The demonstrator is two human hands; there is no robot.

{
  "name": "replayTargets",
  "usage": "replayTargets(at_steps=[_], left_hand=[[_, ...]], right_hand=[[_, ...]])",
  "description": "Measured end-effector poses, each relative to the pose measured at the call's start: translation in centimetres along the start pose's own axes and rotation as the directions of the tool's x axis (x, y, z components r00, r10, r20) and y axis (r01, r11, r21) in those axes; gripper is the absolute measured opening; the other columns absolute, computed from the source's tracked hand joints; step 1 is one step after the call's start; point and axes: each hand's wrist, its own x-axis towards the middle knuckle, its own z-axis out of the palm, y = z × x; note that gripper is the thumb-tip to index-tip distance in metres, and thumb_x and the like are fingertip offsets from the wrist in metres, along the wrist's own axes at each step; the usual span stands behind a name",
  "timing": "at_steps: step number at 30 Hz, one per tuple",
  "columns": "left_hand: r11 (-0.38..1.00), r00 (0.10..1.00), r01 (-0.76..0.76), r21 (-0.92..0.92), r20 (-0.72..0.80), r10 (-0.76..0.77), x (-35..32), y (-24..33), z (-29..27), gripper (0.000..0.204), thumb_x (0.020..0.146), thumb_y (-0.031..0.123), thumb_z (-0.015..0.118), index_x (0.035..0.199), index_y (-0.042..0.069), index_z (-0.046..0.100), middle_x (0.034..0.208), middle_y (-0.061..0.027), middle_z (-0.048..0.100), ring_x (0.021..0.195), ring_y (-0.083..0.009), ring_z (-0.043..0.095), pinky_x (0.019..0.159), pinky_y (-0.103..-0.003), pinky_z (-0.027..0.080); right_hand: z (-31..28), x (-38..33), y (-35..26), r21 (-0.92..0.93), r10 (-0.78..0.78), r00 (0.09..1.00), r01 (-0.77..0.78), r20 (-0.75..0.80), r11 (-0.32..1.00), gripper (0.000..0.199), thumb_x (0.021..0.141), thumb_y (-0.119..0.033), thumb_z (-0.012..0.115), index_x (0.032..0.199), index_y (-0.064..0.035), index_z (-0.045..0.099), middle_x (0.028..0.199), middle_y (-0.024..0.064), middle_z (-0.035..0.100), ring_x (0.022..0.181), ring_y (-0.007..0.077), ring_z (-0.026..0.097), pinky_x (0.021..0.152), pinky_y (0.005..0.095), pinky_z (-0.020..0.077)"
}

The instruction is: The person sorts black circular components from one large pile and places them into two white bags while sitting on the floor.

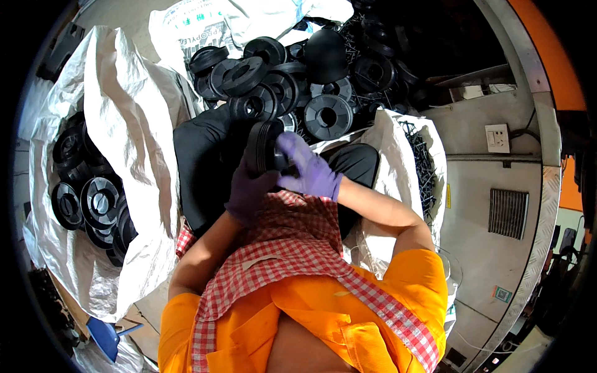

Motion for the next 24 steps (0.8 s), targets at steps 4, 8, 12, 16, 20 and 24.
replayTargets(at_steps=[4,8,12,16,20,24], left_hand=[[0.983,0.984,-0.169,0.066,0.067,0.164,0.3,-1.3,0.7,0.066,0.075,0.006,0.067,0.135,0.001,0.040,0.118,-0.0093,0.058,0.105,-0.0168,0.058,0.088,-0.031,0.047],[0.701,0.829,-0.411,0.582,-0.082,0.554,0.8,-3.0,-0.4,0.057,0.075,0.007,0.068,0.128,-0.001,0.048,0.118,-0.0097,0.058,0.103,-0.0168,0.058,0.087,-0.029,0.048],[0.625,0.573,-0.313,0.715,-0.382,0.725,0.6,4.4,-4.6,0.041,0.077,0.002,0.062,0.117,-0.002,0.052,0.117,-0.0122,0.057,0.110,-0.0206,0.055,0.092,-0.033,0.044],[0.686,0.609,-0.710,0.160,-0.349,0.712,3.0,9.5,-3.4,0.022,0.084,-0.005,0.050,0.104,-0.001,0.057,0.103,-0.0124,0.061,0.106,-0.0205,0.056,0.089,-0.034,0.046],[0.988,0.977,-0.146,0.045,-0.150,0.151,6.5,3.6,2.1,0.020,0.090,0.013,0.055,0.107,0.003,0.057,0.098,-0.0053,0.060,0.092,-0.0153,0.056,0.083,-0.030,0.046],[0.986,0.999,-0.040,-0.161,-0.001,0.041,10.8,-7.2,2.5,0.019,0.089,0.018,0.057,0.102,0.003,0.056,0.095,-0.0052,0.061,0.090,-0.0164,0.057,0.080,-0.031,0.047]], right_hand=[[-0.7,0.9,-0.7,-0.108,0.026,0.998,-0.021,0.048,0.994,0.059,0.078,-0.022,0.065,0.127,-0.0012,0.039,0.126,0.0252,0.044,0.099,0.0330,0.059,0.086,0.0395,0.0485],[-0.3,3.8,1.2,0.208,-0.110,0.982,0.077,0.151,0.975,0.055,0.079,-0.040,0.064,0.108,0.0051,0.052,0.093,0.0139,0.062,0.084,0.0199,0.063,0.065,0.0305,0.0540],[-7.0,7.0,4.7,-0.346,-0.109,0.912,-0.038,-0.396,0.937,0.039,0.080,-0.028,0.068,0.108,-0.0019,0.057,0.101,0.0151,0.061,0.095,0.0281,0.060,0.081,0.0383,0.0485],[-12.4,7.9,17.2,-0.176,0.470,0.681,-0.653,-0.561,0.736,0.078,0.067,-0.035,0.076,0.130,-0.0044,0.042,0.120,0.0251,0.054,0.112,0.0379,0.053,0.095,0.0394,0.0431],[-8.7,9.1,13.3,-0.300,0.384,0.734,-0.613,-0.560,0.731,0.066,0.066,-0.030,0.076,0.122,-0.0080,0.047,0.108,0.0237,0.061,0.103,0.0387,0.058,0.089,0.0412,0.0463],[-4.0,5.8,4.6,-0.360,0.155,0.949,-0.251,-0.276,0.899,0.055,0.070,-0.031,0.073,0.113,-0.0068,0.048,0.089,0.0209,0.063,0.084,0.0399,0.062,0.076,0.0466,0.0487]])
